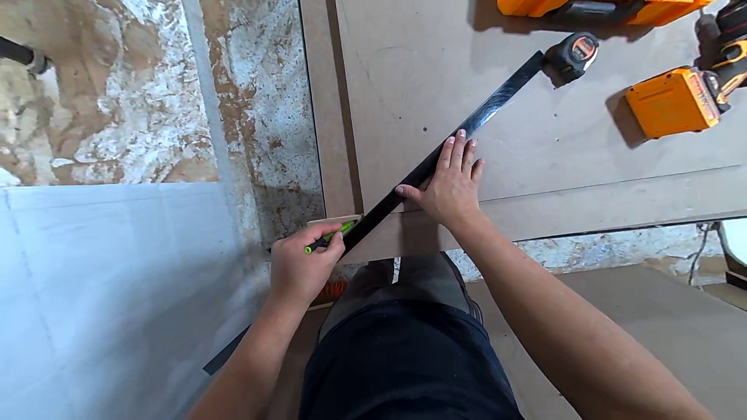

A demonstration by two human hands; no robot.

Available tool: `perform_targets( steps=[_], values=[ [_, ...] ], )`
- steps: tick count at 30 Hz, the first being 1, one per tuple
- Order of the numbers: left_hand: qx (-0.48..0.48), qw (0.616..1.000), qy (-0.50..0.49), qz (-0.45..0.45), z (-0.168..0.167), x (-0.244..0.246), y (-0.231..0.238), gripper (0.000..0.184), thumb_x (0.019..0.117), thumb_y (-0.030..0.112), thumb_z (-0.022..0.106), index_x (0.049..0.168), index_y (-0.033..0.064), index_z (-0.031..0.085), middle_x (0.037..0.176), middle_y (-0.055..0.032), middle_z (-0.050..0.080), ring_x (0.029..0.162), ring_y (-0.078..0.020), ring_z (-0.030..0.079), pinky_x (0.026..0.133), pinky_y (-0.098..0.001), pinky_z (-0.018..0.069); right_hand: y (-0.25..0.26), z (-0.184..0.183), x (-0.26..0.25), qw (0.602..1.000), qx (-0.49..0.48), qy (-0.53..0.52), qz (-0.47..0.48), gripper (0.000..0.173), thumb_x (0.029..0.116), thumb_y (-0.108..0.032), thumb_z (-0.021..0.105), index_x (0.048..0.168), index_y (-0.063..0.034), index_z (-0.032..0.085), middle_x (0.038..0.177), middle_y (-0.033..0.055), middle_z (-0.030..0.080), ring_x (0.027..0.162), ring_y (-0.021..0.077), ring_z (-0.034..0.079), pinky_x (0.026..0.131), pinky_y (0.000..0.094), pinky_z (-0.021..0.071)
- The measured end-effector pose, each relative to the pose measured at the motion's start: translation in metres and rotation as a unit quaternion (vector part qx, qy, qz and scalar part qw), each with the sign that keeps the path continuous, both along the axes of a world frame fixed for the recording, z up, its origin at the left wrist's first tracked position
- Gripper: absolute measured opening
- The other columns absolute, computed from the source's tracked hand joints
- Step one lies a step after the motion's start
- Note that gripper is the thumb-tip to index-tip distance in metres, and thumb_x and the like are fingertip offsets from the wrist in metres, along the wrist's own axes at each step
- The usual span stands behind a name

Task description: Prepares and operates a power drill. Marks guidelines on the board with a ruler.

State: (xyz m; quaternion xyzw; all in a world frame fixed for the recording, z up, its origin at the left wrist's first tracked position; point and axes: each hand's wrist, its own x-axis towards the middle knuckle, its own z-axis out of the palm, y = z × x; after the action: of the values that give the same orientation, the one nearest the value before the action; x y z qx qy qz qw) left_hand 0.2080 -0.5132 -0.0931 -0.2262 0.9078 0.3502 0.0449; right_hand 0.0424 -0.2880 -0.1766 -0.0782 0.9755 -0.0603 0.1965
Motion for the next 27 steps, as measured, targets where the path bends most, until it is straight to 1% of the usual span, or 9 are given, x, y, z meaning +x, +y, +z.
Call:
perform_targets(
  steps=[2,4,8,10,12,18,20,23,27],
  values=[
    [0.027,0.999,0.016,0.013,0.003,-0.005,-0.001,0.016,0.0924,0.027,0.071,0.104,0.0192,0.079,0.089,0.0073,0.077,0.072,0.0003,0.070,0.062,-0.0238,0.0595,0.000,0.000,0.000,1.000,0.001,-0.004,-0.002,0.153,0.0622,-0.099,0.055,0.162,0.0062,0.006,0.171,0.0243,0.000,0.158,0.0450,0.004,0.122,0.0700,0.0092],
    [0.082,0.996,0.033,0.023,-0.001,-0.019,0.004,0.017,0.0940,0.027,0.070,0.106,0.0183,0.078,0.093,0.0059,0.079,0.079,-0.0019,0.074,0.066,-0.0249,0.0633,0.000,-0.001,0.000,1.000,0.006,-0.001,-0.002,0.153,0.0619,-0.100,0.054,0.162,0.0059,0.006,0.171,0.0242,0.000,0.158,0.0448,0.004,0.122,0.0701,0.0100],
    [0.170,0.982,0.077,0.015,-0.035,-0.067,0.029,0.019,0.0957,0.024,0.070,0.111,0.0161,0.077,0.099,0.0031,0.079,0.087,-0.0066,0.075,0.077,-0.0290,0.0651,0.000,0.000,-0.001,1.000,0.017,-0.008,-0.001,0.154,0.0615,-0.100,0.054,0.162,0.0054,0.005,0.171,0.0238,0.000,0.158,0.0451,0.003,0.122,0.0700,0.0105],
    [0.205,0.976,0.078,0.004,-0.048,-0.091,0.043,0.019,0.0976,0.023,0.070,0.114,0.0166,0.077,0.104,0.0031,0.078,0.091,-0.0067,0.075,0.082,-0.0296,0.0645,-0.001,0.002,-0.002,1.000,0.019,-0.020,-0.002,0.153,0.0624,-0.099,0.055,0.162,0.0053,0.004,0.171,0.0243,-0.002,0.158,0.0455,0.002,0.123,0.0698,0.0102],
    [0.225,0.971,0.078,-0.011,-0.054,-0.108,0.054,0.020,0.0981,0.023,0.070,0.115,0.0170,0.078,0.104,0.0034,0.078,0.092,-0.0052,0.074,0.083,-0.0287,0.0635,-0.001,0.002,-0.003,0.999,0.026,-0.022,-0.001,0.153,0.0629,-0.099,0.054,0.163,0.0047,0.004,0.171,0.0244,-0.002,0.158,0.0452,0.003,0.122,0.0697,0.0112],
    [0.208,0.977,0.039,-0.027,-0.054,-0.126,0.068,0.019,0.0976,0.026,0.071,0.115,0.0216,0.079,0.102,0.0062,0.078,0.087,-0.0021,0.073,0.081,-0.0274,0.0622,-0.001,0.000,-0.002,0.999,0.032,-0.017,0.004,0.152,0.0636,-0.100,0.052,0.162,0.0051,0.004,0.171,0.0242,-0.002,0.158,0.0446,0.005,0.122,0.0697,0.0131],
    [0.198,0.979,0.048,-0.027,-0.054,-0.128,0.070,0.019,0.0979,0.027,0.071,0.115,0.0212,0.079,0.102,0.0059,0.078,0.088,-0.0019,0.073,0.082,-0.0270,0.0622,-0.001,-0.001,-0.002,0.999,0.034,-0.018,0.003,0.153,0.0627,-0.100,0.052,0.163,0.0047,0.004,0.171,0.0245,-0.002,0.158,0.0448,0.005,0.122,0.0697,0.0126],
    [0.157,0.984,0.078,-0.014,-0.050,-0.128,0.071,0.020,0.0979,0.027,0.069,0.113,0.0204,0.079,0.100,0.0059,0.078,0.085,-0.0010,0.072,0.078,-0.0258,0.0615,-0.002,-0.001,-0.003,0.999,0.037,-0.019,0.000,0.154,0.0604,-0.102,0.051,0.163,0.0048,0.007,0.171,0.0239,0.000,0.158,0.0442,0.005,0.123,0.0687,0.0125],
    [0.148,0.986,0.069,-0.025,-0.053,-0.127,0.069,0.019,0.0973,0.027,0.070,0.113,0.0213,0.079,0.098,0.0060,0.078,0.084,-0.0016,0.072,0.078,-0.0268,0.0612,-0.001,-0.001,-0.002,0.999,0.032,-0.014,0.003,0.153,0.0613,-0.102,0.050,0.162,0.0051,0.007,0.172,0.0233,0.000,0.158,0.0445,0.005,0.123,0.0690,0.0120]
  ],
)
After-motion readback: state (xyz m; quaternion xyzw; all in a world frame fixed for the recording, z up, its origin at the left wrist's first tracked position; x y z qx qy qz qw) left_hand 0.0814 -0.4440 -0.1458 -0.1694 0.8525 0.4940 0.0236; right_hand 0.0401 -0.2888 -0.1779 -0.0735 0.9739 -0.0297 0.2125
